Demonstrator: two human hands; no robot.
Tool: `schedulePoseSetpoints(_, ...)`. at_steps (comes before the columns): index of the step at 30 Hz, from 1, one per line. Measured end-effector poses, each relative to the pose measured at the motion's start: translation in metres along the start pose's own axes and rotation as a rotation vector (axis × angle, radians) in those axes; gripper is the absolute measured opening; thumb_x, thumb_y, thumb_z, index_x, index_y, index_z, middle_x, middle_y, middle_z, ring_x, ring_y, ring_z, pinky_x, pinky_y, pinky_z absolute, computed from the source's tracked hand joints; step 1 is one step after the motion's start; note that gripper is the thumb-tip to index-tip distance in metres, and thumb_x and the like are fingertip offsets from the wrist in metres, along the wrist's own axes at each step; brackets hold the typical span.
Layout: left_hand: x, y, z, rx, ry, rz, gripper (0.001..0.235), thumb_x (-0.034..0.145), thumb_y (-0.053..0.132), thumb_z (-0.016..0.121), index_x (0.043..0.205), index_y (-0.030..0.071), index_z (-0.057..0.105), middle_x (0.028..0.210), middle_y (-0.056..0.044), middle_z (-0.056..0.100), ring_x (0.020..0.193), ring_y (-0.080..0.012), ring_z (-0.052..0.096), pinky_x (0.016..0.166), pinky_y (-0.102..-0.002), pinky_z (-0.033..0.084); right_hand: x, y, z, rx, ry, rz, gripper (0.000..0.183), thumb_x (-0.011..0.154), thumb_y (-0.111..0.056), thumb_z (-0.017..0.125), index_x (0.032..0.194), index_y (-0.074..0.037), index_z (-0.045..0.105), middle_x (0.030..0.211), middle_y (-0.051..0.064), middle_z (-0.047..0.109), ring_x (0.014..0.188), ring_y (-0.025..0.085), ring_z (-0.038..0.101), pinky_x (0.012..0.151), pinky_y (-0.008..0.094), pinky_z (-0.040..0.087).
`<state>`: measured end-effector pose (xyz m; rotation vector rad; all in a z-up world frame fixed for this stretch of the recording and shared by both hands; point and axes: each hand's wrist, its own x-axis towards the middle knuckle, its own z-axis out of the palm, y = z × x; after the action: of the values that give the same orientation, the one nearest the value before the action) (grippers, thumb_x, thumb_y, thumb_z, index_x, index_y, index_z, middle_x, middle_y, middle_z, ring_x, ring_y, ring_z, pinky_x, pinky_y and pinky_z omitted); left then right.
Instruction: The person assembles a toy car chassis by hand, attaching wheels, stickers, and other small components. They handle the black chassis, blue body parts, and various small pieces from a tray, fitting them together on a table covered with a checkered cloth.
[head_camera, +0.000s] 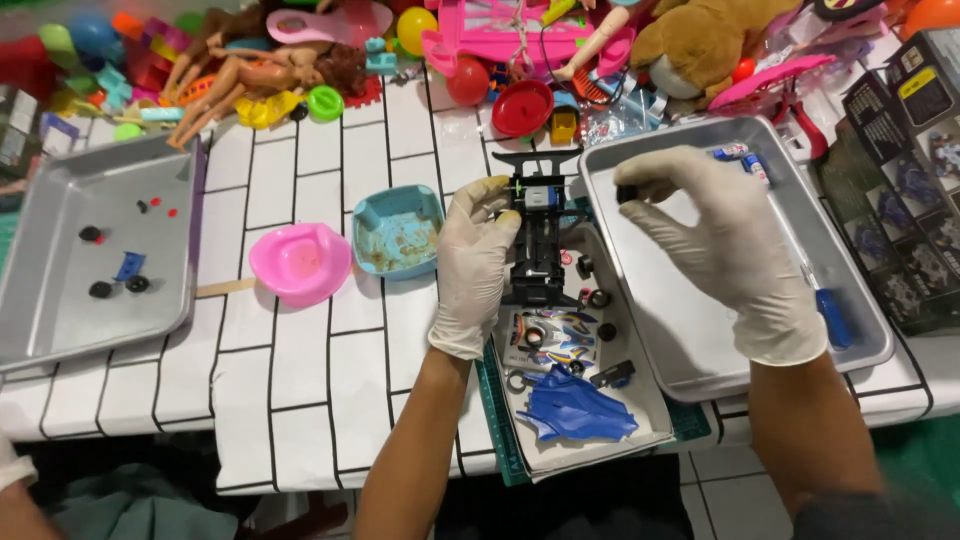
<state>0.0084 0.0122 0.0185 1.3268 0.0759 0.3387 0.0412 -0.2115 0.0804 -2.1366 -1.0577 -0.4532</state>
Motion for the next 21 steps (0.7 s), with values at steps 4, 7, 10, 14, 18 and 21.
schedulePoseSetpoints(4, 0.001, -0.015, -0.003, 0.033, 0.032, -0.038, 0.038, 0.088, 0.009, 0.061, 0.127, 0.006, 0.059, 0.121, -0.011, 0.065, 0.114, -0.018, 0.062, 0.1, -0.028, 0.05, -0.006, -0.006, -0.01, 0.004, 0.085, 0.039, 0.046, 0.097, 0.015, 0.081, 0.138, 0.008, 0.059, 0.122, 0.021, 0.072, 0.101, 0.024, 0.07, 0.098, 0.034, 0.058)
schedulePoseSetpoints(7, 0.001, -0.027, -0.007, 0.108, -0.023, -0.057, 0.039, 0.087, 0.011, 0.061, 0.126, 0.006, 0.058, 0.123, -0.01, 0.063, 0.119, -0.0233, 0.06, 0.106, -0.035, 0.049, -0.007, -0.002, -0.005, -0.005, 0.045, 0.059, 0.036, 0.099, 0.011, 0.079, 0.132, 0.005, 0.066, 0.122, 0.016, 0.071, 0.09, 0.02, 0.066, 0.094, 0.032, 0.054)
schedulePoseSetpoints(10, 0.008, -0.028, -0.01, 0.172, -0.031, -0.129, 0.04, 0.086, 0.012, 0.06, 0.125, 0.008, 0.059, 0.122, -0.009, 0.065, 0.118, -0.0203, 0.06, 0.104, -0.031, 0.048, -0.004, 0.005, 0.003, -0.055, 0.023, -0.014, 0.035, 0.099, 0.011, 0.079, 0.13, 0.002, 0.066, 0.122, 0.015, 0.072, 0.091, 0.021, 0.067, 0.092, 0.033, 0.055)
schedulePoseSetpoints(14, 0.009, -0.029, -0.01, 0.111, 0.008, -0.064, 0.037, 0.087, 0.01, 0.061, 0.124, 0.008, 0.06, 0.12, -0.009, 0.065, 0.115, -0.019, 0.061, 0.101, -0.03, 0.05, 0.001, 0.01, 0.016, -0.017, -0.013, 0.049, 0.037, 0.092, 0.009, 0.078, 0.126, 0.004, 0.063, 0.115, 0.016, 0.073, 0.089, 0.021, 0.069, 0.086, 0.032, 0.059)
schedulePoseSetpoints(18, 0.014, -0.042, -0.005, 0.03, -0.002, -0.096, 0.038, 0.09, 0.008, 0.065, 0.128, 0.011, 0.058, 0.11, -0.008, 0.064, 0.091, -0.0086, 0.061, 0.056, -0.012, 0.051, 0.004, 0.017, 0.041, 0.109, 0.023, 0.379, 0.028, 0.09, -0.004, 0.081, 0.115, -0.011, 0.07, 0.092, 0.006, 0.074, 0.087, 0.023, 0.072, 0.084, 0.039, 0.055)
schedulePoseSetpoints(21, 0.012, -0.049, -0.006, 0.05, -0.005, -0.074, 0.037, 0.09, 0.01, 0.066, 0.127, 0.013, 0.059, 0.108, -0.006, 0.066, 0.09, -0.0077, 0.062, 0.054, -0.013, 0.05, 0.004, 0.016, 0.048, 0.163, 0.001, 0.42, 0.026, 0.09, -0.003, 0.079, 0.113, -0.01, 0.07, 0.091, 0.006, 0.074, 0.088, 0.022, 0.071, 0.086, 0.04, 0.055)
